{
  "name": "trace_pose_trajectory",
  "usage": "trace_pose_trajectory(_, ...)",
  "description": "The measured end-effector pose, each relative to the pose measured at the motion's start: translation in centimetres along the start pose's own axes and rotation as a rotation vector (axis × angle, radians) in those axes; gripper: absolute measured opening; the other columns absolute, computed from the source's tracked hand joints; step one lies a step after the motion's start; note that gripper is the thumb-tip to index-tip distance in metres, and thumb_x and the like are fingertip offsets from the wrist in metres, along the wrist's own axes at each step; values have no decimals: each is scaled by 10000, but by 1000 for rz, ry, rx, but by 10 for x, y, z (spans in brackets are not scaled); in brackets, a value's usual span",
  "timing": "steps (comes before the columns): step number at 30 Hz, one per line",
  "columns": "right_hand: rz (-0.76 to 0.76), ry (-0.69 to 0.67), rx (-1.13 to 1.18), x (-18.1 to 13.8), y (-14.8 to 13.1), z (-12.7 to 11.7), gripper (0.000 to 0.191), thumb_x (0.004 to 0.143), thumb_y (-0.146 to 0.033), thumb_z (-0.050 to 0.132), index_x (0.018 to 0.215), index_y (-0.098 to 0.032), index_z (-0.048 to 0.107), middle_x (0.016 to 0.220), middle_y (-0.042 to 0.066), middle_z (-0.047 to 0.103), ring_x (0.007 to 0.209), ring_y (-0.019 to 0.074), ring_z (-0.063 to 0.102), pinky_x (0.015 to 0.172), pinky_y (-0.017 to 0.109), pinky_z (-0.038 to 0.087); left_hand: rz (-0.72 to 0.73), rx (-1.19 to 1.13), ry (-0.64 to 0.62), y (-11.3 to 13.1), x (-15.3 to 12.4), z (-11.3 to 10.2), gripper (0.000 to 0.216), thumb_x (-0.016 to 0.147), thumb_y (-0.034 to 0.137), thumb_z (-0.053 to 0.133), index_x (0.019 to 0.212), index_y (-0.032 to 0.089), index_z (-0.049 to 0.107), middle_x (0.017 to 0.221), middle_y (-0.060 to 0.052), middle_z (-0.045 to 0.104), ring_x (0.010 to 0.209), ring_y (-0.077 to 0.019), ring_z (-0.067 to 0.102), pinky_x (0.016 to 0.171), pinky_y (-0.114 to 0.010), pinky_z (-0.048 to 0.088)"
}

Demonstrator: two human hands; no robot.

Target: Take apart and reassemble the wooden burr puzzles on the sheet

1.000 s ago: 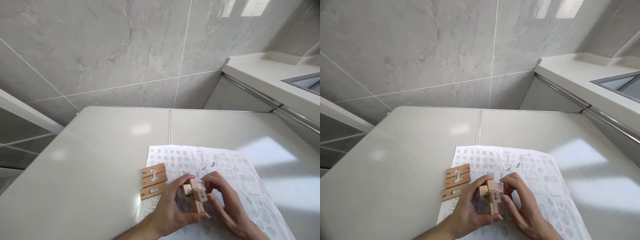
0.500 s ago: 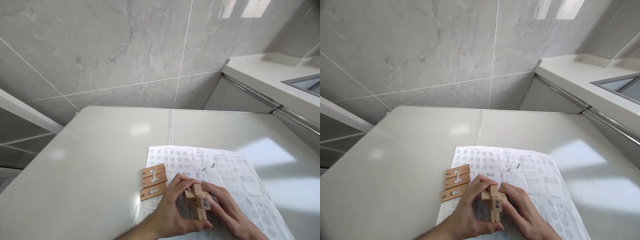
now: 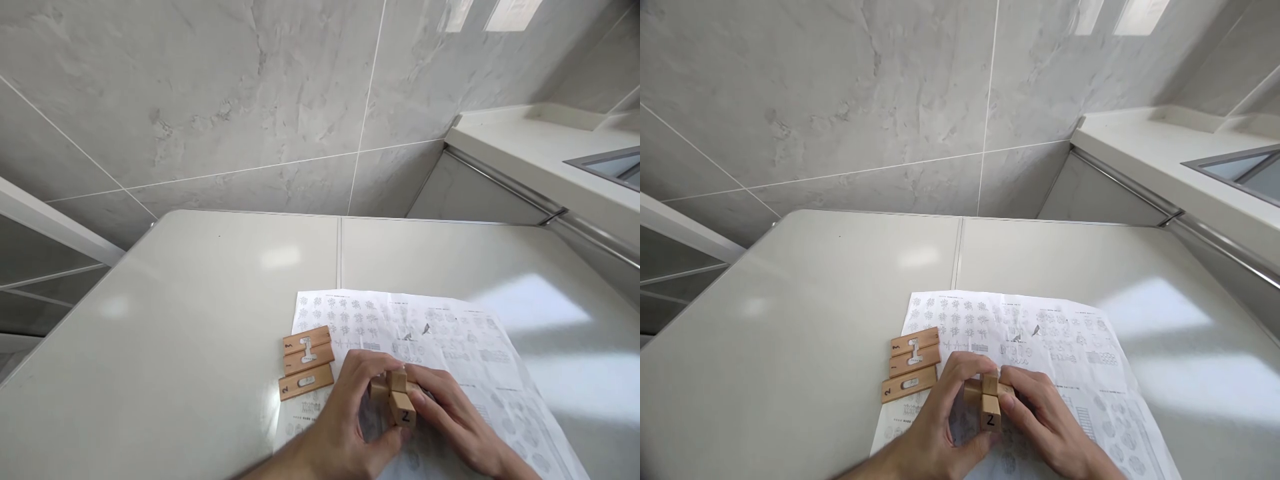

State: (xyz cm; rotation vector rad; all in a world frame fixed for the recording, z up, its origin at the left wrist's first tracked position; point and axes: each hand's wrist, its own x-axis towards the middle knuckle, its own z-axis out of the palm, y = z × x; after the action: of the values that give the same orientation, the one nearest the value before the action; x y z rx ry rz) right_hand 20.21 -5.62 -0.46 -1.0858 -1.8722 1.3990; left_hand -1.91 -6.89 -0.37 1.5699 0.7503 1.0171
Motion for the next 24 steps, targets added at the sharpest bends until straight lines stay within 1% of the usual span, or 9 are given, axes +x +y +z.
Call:
trace_pose_trajectory(6, 7, 3, 5, 1, -4, -1, 543, 1132, -632, 410, 832, -224, 607, 770, 27, 588, 697, 215, 552, 665, 324, 429, 37, 24, -5, -3, -1, 1, 913, 741, -75, 673, 1525, 350, 480, 1358, -99, 578, 1317, -321, 582, 1113, -506, 549)
trace_pose_trajectory(8, 42, 32, 45, 2, -6, 0, 556, 1103, -675, 455, 826, -228, 634, 755, 32, 600, 695, 223, 548, 665, 330, 444, 44, 49, -4, -5, -2, 1, 916, 757, -63, 680, 1538, 369, 472, 1370, -92, 583, 1327, -322, 577, 1123, -515, 542)
trace_pose_trajectory(10, 105, 66, 137, 2, -6, 1, 571, 1064, -722, 515, 807, -231, 652, 722, 27, 585, 683, 224, 535, 657, 333, 453, 13, 61, 14, -6, -3, 0, 912, 806, -3, 741, 1571, 395, 444, 1423, -86, 573, 1351, -327, 571, 1159, -535, 515)
trace_pose_trajectory(12, 210, 84, 320, 3, -2, 1, 579, 1041, -743, 558, 800, -227, 661, 684, 10, 547, 644, 204, 507, 629, 324, 443, -59, 46, 37, -6, -4, 0, 935, 863, 105, 812, 1629, 413, 372, 1516, -92, 543, 1407, -343, 549, 1211, -566, 464)
trace_pose_trajectory(15, 357, 86, 731, 4, 8, -3, 558, 1024, -728, 622, 827, -208, 667, 653, -30, 490, 530, 128, 404, 548, 279, 392, -144, 35, 48, -4, -5, 0, 980, 900, 199, 826, 1682, 398, 271, 1620, -111, 490, 1469, -366, 505, 1247, -600, 408)
trace_pose_trajectory(17, 347, 116, 989, 4, 15, -9, 507, 1014, -675, 686, 839, -200, 665, 664, -60, 449, 471, 69, 287, 489, 237, 347, -171, 56, 37, -2, -4, 0, 955, 897, 196, 809, 1672, 388, 286, 1639, -112, 475, 1458, -364, 508, 1230, -597, 418)
trace_pose_trajectory(19, 321, 195, 1152, 5, 19, -13, 382, 1036, -556, 730, 894, -205, 682, 711, -64, 454, 476, 55, 258, 459, 201, 355, -188, 75, 27, 0, -3, 0, 917, 885, 180, 794, 1646, 383, 324, 1620, -108, 488, 1431, -355, 522, 1207, -584, 437)
trace_pose_trajectory(21, 295, 310, 1243, 8, 19, -16, 241, 1035, -453, 772, 1008, -224, 700, 778, -53, 484, 511, 64, 306, 441, 167, 388, -189, 84, 24, 0, -2, 0, 877, 882, 171, 780, 1623, 367, 354, 1577, -112, 517, 1407, -350, 532, 1186, -575, 450)
trace_pose_trajectory(24, 277, 506, 1306, 14, 19, -17, 187, 1030, -371, 792, 1087, -228, 686, 844, -39, 503, 564, 77, 387, 445, 143, 463, -161, 93, 24, -2, -1, 0, 814, 891, 171, 754, 1596, 337, 382, 1514, -121, 540, 1367, -344, 544, 1148, -566, 470)
